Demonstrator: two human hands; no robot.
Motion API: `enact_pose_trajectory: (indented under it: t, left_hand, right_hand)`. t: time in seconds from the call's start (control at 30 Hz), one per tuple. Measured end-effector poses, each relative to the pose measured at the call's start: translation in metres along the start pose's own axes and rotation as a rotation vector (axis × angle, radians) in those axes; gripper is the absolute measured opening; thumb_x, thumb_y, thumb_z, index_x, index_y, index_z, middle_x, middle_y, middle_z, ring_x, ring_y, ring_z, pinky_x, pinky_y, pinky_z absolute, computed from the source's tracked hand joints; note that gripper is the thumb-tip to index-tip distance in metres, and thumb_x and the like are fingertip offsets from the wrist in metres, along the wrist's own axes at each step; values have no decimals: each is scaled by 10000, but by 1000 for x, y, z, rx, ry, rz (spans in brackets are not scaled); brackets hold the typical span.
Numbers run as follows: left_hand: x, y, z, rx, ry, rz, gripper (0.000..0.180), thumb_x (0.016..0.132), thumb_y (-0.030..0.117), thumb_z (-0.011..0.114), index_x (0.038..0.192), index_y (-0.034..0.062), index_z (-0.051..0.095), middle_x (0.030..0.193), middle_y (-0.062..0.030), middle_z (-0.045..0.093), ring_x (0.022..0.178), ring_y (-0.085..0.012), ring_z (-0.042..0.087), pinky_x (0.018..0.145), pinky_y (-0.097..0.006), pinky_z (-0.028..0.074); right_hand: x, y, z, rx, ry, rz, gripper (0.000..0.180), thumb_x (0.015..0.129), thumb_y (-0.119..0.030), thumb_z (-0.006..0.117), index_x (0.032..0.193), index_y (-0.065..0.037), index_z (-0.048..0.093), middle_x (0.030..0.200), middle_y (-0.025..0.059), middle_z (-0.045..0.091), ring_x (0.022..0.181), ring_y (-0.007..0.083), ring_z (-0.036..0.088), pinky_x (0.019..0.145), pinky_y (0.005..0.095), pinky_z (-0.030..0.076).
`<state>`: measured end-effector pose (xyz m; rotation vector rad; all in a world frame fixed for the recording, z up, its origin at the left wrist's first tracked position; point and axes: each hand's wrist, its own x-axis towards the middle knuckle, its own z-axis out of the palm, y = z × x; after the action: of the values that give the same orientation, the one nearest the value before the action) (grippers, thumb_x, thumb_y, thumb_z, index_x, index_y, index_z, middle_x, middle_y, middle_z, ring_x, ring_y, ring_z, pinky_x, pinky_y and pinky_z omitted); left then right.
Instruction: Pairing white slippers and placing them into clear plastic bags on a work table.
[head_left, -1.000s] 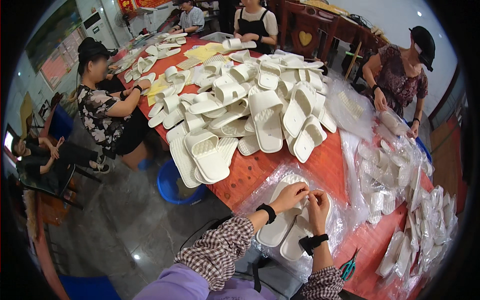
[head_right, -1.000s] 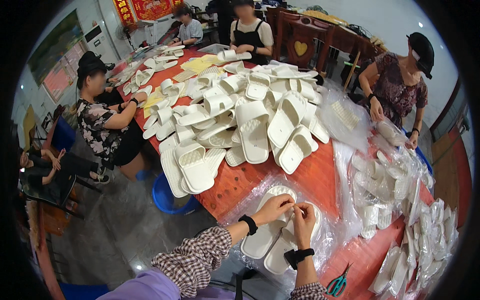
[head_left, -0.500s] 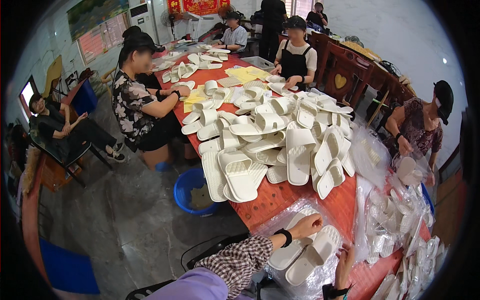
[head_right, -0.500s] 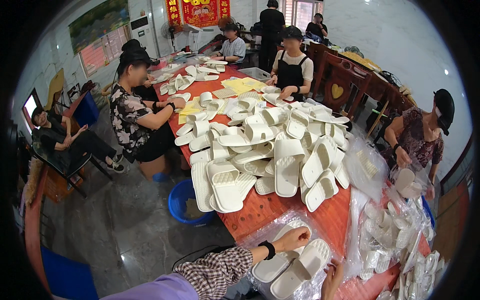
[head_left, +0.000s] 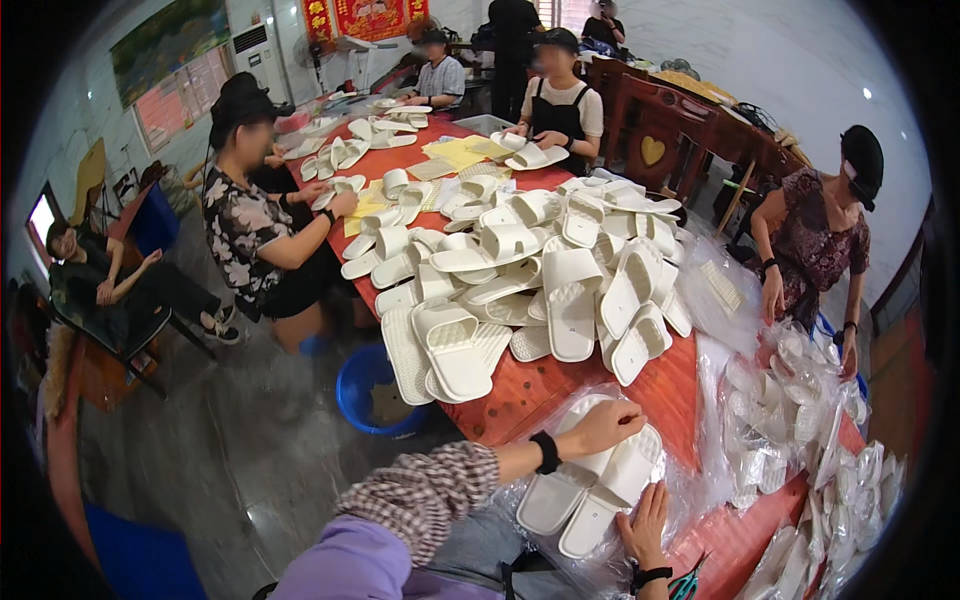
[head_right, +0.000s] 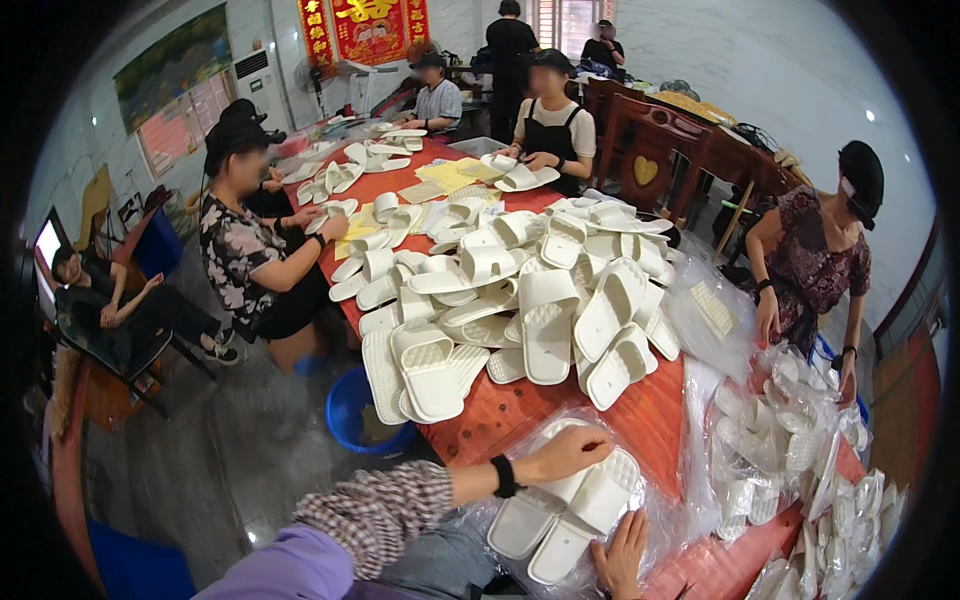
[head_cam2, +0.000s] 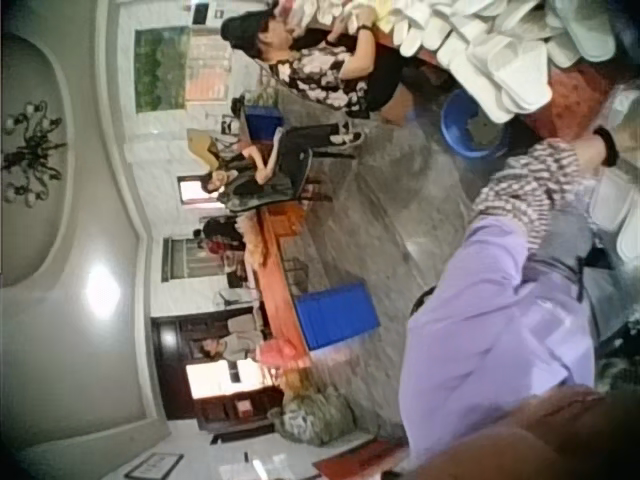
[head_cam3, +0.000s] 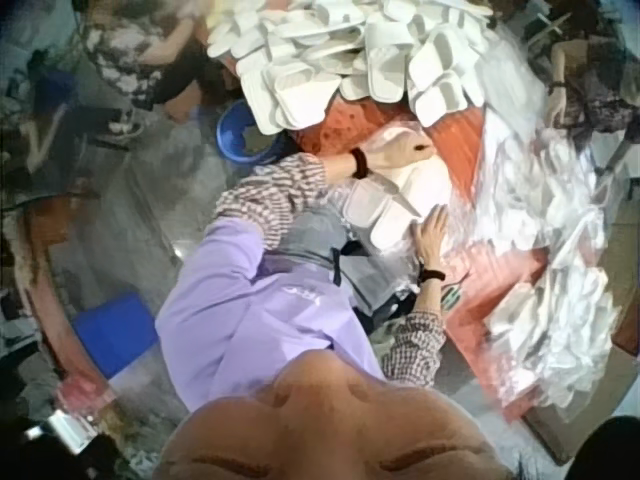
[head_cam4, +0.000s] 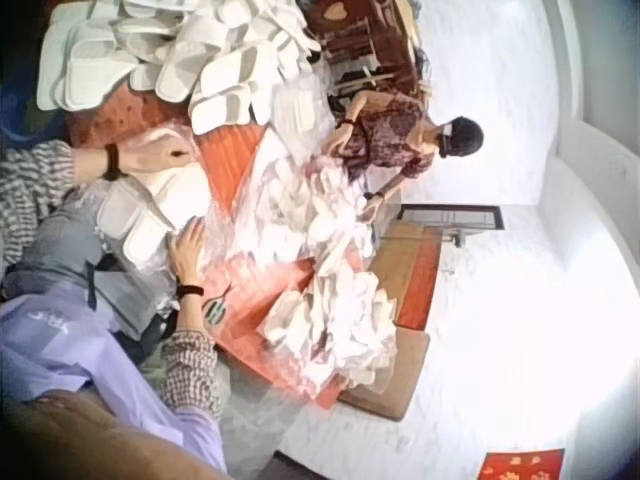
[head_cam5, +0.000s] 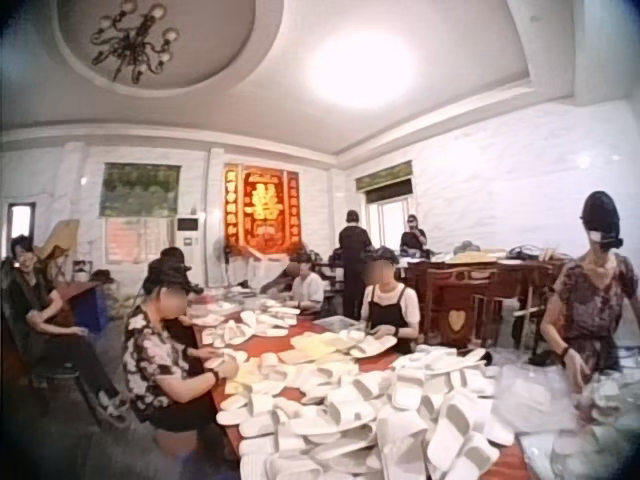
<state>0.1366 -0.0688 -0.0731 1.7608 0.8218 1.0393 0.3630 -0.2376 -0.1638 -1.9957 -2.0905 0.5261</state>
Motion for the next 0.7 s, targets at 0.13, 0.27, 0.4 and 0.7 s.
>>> enact_pose_trajectory:
  t: [0.13,0.27,0.4,0.7]
  left_hand:
    - [25,72,-70,102,-232,-125,235,913,201,619,816,-12,637,715,-27,629,681,-59,527,608,-277,446]
    - [78,119,-154,21,-100,-225,223,950,253,611,950,40,679,833,23,644,757,-35,554,666,-221,462]
    - [146,152,-259,422,237,-87,302,909,348,638,886,49,672,714,16,589,671,-62,532,616,-251,441]
    - [45,152,-121,476,-81,313,240,888,177,625,1045,-5,609,975,-187,615,949,-326,610,866,-373,483]
  right_hand:
    - [2,3,2,-3,-6,-13,1031,814,-533,615,1478,94,136,1555,301,71,1443,448,79,1174,499,99]
    - [-5,7,3,25,7,24,1091,784,-595,635,1463,116,162,1547,313,98,1443,454,76,1172,504,104]
    - [-9,-1,-4,29,15,30,1096,778,-611,635,1465,108,174,1553,293,110,1446,438,89,1168,506,108]
    - [-11,9,6,-38,58,25,1092,788,-644,614,1474,85,178,1545,294,142,1440,437,126,1163,513,135]
